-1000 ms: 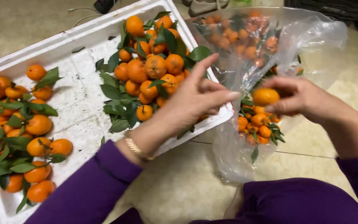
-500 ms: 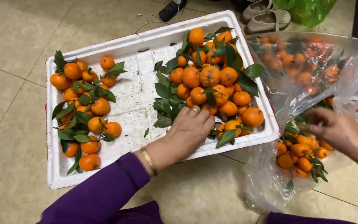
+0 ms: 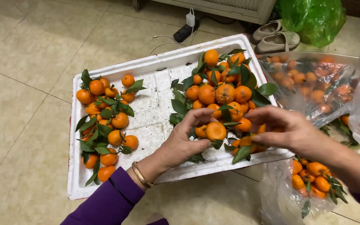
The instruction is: The person sorts small oranges with leaves from a styrofoam tray into a plastic bag. They pick up the oranges one by one, remove leaves, and place the fruit into the bag while discarding the leaves back onto the tray.
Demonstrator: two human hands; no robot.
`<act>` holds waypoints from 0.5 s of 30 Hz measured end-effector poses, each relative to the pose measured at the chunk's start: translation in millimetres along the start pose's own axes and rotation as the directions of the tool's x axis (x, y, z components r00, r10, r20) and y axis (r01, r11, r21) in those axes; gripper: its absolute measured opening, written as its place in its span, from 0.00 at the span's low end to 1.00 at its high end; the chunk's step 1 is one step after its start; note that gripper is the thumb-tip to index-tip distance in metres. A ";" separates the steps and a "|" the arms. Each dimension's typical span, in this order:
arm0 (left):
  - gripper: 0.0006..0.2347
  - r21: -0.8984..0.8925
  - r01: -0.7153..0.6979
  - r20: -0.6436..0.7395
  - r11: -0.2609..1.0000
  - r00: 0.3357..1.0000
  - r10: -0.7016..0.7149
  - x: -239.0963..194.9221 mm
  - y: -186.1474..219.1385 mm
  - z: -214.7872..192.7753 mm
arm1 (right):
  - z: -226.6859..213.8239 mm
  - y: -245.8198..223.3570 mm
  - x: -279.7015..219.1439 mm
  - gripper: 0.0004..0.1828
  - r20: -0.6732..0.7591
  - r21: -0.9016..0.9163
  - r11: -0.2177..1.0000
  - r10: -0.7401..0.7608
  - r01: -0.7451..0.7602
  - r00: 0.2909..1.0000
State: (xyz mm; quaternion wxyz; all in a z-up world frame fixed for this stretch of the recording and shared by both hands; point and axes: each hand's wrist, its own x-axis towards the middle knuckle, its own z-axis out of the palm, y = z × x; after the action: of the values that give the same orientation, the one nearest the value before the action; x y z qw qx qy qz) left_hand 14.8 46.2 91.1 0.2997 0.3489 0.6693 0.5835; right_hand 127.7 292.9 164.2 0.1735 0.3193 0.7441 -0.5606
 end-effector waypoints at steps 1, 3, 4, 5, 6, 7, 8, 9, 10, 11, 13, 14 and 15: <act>0.27 -0.003 -0.002 0.003 1.000 1.000 0.002 1.3 -0.7 2.6 | 5.5 11.2 11.0 0.32 -0.004 -0.001 1.000 0.002 -0.002 1.000; 0.25 -0.155 0.081 0.008 0.985 0.997 -0.081 4.2 -2.3 8.7 | 15.7 35.1 31.9 0.43 0.223 0.191 0.915 -0.392 0.355 0.892; 0.25 -0.158 0.079 0.013 0.984 0.997 -0.078 6.5 -9.1 14.3 | 23.9 37.8 35.6 0.43 0.219 0.188 0.916 -0.390 0.353 0.895; 0.23 -0.337 0.090 -0.031 0.937 0.994 -0.107 8.7 -15.7 19.8 | 32.1 40.4 39.4 0.37 0.140 0.115 0.853 -0.521 0.508 0.842; 0.20 -0.504 0.087 -0.071 0.859 0.987 -0.142 10.7 -22.3 25.2 | 40.4 42.8 43.4 0.32 0.074 0.028 0.765 -0.644 0.644 0.761; 0.20 -0.507 0.086 -0.068 0.858 0.988 -0.139 12.1 -23.2 28.9 | 39.5 46.4 48.0 0.32 0.071 0.024 0.765 -0.643 0.643 0.763; 0.17 -0.584 0.137 -0.064 0.800 0.975 -0.214 13.7 -23.9 31.6 | 38.9 49.3 53.7 0.30 0.075 0.159 0.815 -0.573 0.558 0.816; 0.15 -0.657 0.184 -0.052 0.731 0.957 -0.287 15.2 -24.7 34.1 | 38.4 52.0 59.4 0.29 0.090 0.290 0.841 -0.499 0.457 0.862; 0.15 -0.658 0.183 -0.053 0.731 0.956 -0.287 17.4 -28.8 34.9 | 36.4 54.4 63.5 0.29 0.092 0.289 0.841 -0.499 0.456 0.862; 0.13 -0.688 0.206 -0.024 0.696 0.952 -0.305 19.5 -33.0 35.7 | 34.5 56.9 67.6 0.26 0.097 0.355 0.832 -0.486 0.426 0.869; 0.13 -0.716 0.225 0.003 0.661 0.947 -0.320 23.9 -37.5 35.8 | 33.0 63.4 78.0 0.23 0.104 0.418 0.818 -0.475 0.395 0.874; 0.16 -0.683 0.221 -0.019 0.696 0.947 -0.319 25.5 -37.2 36.5 | 33.2 68.4 82.5 0.22 0.110 0.488 0.802 -0.447 0.344 0.887; 0.20 -0.649 0.217 -0.040 0.730 0.947 -0.318 27.1 -37.0 37.3 | 33.1 73.6 87.1 0.21 0.119 0.554 0.780 -0.420 0.291 0.900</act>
State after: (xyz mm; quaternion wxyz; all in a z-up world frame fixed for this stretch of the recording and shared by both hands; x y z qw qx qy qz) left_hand 24.9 86.8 49.4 0.4303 0.0821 0.4957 0.7499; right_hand 109.5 298.3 47.0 0.0574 0.1381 0.5840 -0.7979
